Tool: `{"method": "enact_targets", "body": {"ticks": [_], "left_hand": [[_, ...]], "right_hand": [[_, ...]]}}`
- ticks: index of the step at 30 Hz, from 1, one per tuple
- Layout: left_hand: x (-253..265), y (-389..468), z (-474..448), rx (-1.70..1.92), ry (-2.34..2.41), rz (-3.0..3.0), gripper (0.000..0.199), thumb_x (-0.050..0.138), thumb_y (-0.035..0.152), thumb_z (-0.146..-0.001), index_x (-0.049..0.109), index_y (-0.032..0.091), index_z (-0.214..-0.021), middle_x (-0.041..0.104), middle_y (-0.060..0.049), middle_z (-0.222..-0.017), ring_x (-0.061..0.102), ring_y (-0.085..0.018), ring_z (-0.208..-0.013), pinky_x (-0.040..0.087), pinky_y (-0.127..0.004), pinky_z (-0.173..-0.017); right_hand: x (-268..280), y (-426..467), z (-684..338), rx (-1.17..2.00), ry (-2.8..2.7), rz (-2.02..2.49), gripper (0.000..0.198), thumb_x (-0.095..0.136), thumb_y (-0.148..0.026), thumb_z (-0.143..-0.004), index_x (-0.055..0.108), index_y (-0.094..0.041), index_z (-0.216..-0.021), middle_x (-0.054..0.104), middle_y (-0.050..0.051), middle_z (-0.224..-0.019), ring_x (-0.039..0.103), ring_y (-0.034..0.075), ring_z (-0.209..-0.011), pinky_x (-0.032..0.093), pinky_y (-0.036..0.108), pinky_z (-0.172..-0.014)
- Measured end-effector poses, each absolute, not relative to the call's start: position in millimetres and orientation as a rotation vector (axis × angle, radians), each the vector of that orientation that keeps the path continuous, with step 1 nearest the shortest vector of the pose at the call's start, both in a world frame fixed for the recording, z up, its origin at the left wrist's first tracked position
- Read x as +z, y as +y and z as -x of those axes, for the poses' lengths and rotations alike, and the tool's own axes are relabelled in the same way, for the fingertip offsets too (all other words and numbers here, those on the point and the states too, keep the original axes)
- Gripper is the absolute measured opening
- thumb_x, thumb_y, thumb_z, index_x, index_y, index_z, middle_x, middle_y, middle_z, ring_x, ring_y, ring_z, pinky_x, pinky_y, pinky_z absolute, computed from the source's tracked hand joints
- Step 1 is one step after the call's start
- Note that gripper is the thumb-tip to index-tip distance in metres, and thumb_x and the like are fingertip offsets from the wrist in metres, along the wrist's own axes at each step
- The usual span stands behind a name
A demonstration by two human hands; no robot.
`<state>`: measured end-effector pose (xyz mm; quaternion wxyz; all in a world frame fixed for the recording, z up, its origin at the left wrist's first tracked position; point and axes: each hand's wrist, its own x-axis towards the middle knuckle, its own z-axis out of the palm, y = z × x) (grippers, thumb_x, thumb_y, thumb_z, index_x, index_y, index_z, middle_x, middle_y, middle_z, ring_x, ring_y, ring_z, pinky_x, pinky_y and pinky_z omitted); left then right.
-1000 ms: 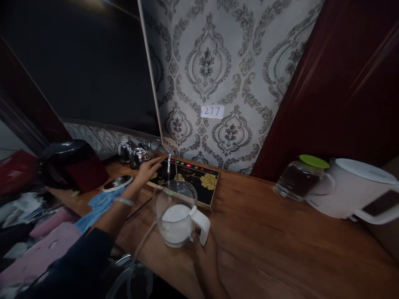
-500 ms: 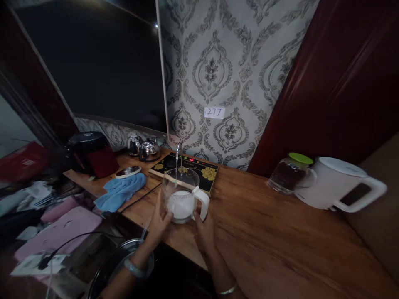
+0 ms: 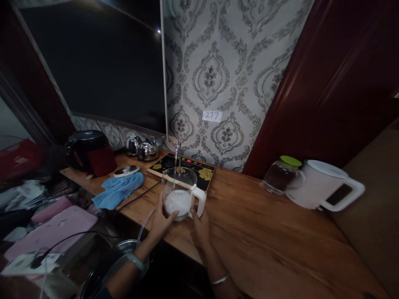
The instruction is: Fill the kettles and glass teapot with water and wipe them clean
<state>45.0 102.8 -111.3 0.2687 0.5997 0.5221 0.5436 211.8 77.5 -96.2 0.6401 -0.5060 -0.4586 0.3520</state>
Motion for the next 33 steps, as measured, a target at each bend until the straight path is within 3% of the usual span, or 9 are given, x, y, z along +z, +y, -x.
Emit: {"method": "enact_targets", "body": {"ticks": [10, 18, 28, 33], "left_hand": [[-117.8, 104.4, -43.0, 1.501, 1.431, -1.627, 0.1, 0.072, 0.051, -0.072, 0.025, 0.02, -0.155, 0.037, -0.018, -0.157, 0.035, -0.034, -0.146, 0.027, -0.053, -0.12], [-116.9, 101.9, -42.0, 1.526, 1.358, -1.626, 0.093, 0.066, 0.054, -0.079, 0.026, 0.018, -0.155, 0.034, -0.018, -0.159, 0.031, -0.033, -0.148, 0.026, -0.053, -0.121], [-125.4, 103.1, -41.7, 1.581, 1.346, -1.555, 0.089, 0.065, 0.057, -0.08, 0.03, 0.02, -0.153, 0.036, -0.017, -0.158, 0.036, -0.032, -0.145, 0.029, -0.052, -0.12], [-127.9, 104.0, -42.5, 1.604, 1.336, -1.54, 0.089, 0.067, 0.057, -0.078, 0.032, 0.02, -0.152, 0.039, -0.016, -0.156, 0.039, -0.032, -0.144, 0.032, -0.051, -0.119]], "right_hand": [[-100.8, 81.3, -210.8, 0.767, -1.029, 1.178, 0.048, 0.066, -0.061, -0.075, 0.068, -0.015, -0.091, 0.074, 0.009, -0.085, 0.069, 0.025, -0.082, 0.054, 0.037, -0.076], [-95.6, 75.3, -209.5, 0.682, -1.028, 1.15, 0.049, 0.065, -0.057, -0.079, 0.068, -0.016, -0.105, 0.075, 0.012, -0.104, 0.069, 0.028, -0.097, 0.053, 0.04, -0.085], [-88.6, 70.3, -207.4, 0.728, -0.966, 1.162, 0.047, 0.062, -0.059, -0.081, 0.069, -0.016, -0.097, 0.075, 0.01, -0.093, 0.069, 0.028, -0.09, 0.053, 0.038, -0.081], [-93.3, 72.3, -209.5, 0.727, -0.975, 1.17, 0.052, 0.062, -0.06, -0.08, 0.067, -0.016, -0.107, 0.075, 0.011, -0.105, 0.068, 0.029, -0.099, 0.052, 0.04, -0.087]]}}
